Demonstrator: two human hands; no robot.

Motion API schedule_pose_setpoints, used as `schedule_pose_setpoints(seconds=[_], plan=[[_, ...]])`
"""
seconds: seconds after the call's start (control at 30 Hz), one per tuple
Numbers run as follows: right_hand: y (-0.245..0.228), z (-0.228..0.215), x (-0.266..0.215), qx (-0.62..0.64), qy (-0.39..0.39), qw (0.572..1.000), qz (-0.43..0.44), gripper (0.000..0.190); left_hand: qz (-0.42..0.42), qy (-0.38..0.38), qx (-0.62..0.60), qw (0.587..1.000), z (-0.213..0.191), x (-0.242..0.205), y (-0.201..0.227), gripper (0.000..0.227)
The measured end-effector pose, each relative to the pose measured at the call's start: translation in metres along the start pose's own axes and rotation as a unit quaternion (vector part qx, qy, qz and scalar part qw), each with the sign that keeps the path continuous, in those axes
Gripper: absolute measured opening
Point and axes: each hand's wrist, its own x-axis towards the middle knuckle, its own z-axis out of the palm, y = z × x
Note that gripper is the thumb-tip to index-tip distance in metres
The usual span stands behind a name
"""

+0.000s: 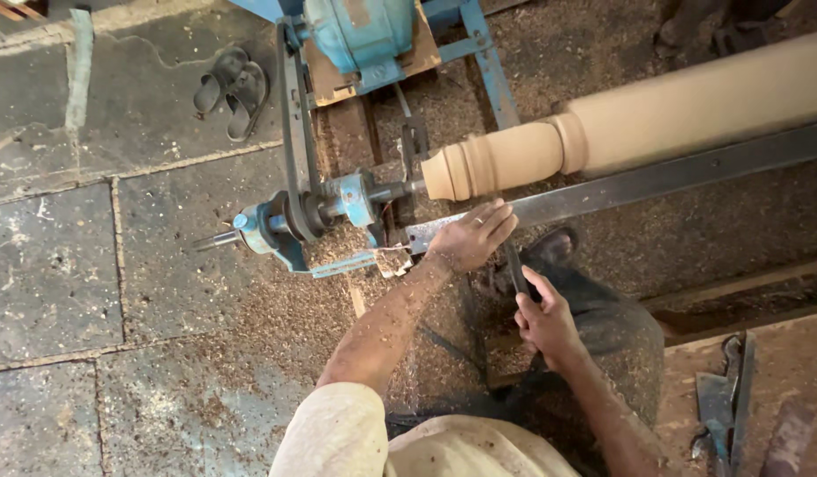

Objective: The person uses a chisel to shape a cylindrical wooden piece mounted on a lathe. They create decorative grooves and contours along the wood's surface as it spins, producing wood shavings.

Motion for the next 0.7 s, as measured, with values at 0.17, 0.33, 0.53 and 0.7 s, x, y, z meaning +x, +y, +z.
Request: schedule_pose_setpoints(seconds=[0.17,0.33,0.53,0.7], plan=[[0.009,-0.011,0.007,-0.001,-0.028,0.999,-0.031,0.057,-0.007,0.011,0.027,1.0,-0.015,-0.001,0.007,0.048],[0.024,-0.036,0.026,-0.045,-0.065,0.99,-0.117,0.056,0.011,0.038,0.023,0.999,-0.024,0.005,0.004,0.05],[-0.008,-0.071,0.039,-0.098,-0.075,0.992,-0.026,0.057,-0.023,0.044,-0.01,0.999,-0.03,0.009,0.005,0.046],[-0.002,-0.033,0.015,-0.007,-0.029,0.999,0.016,0.06,-0.034,0.035,0.019,0.999,-0.018,0.001,0.008,0.043]])
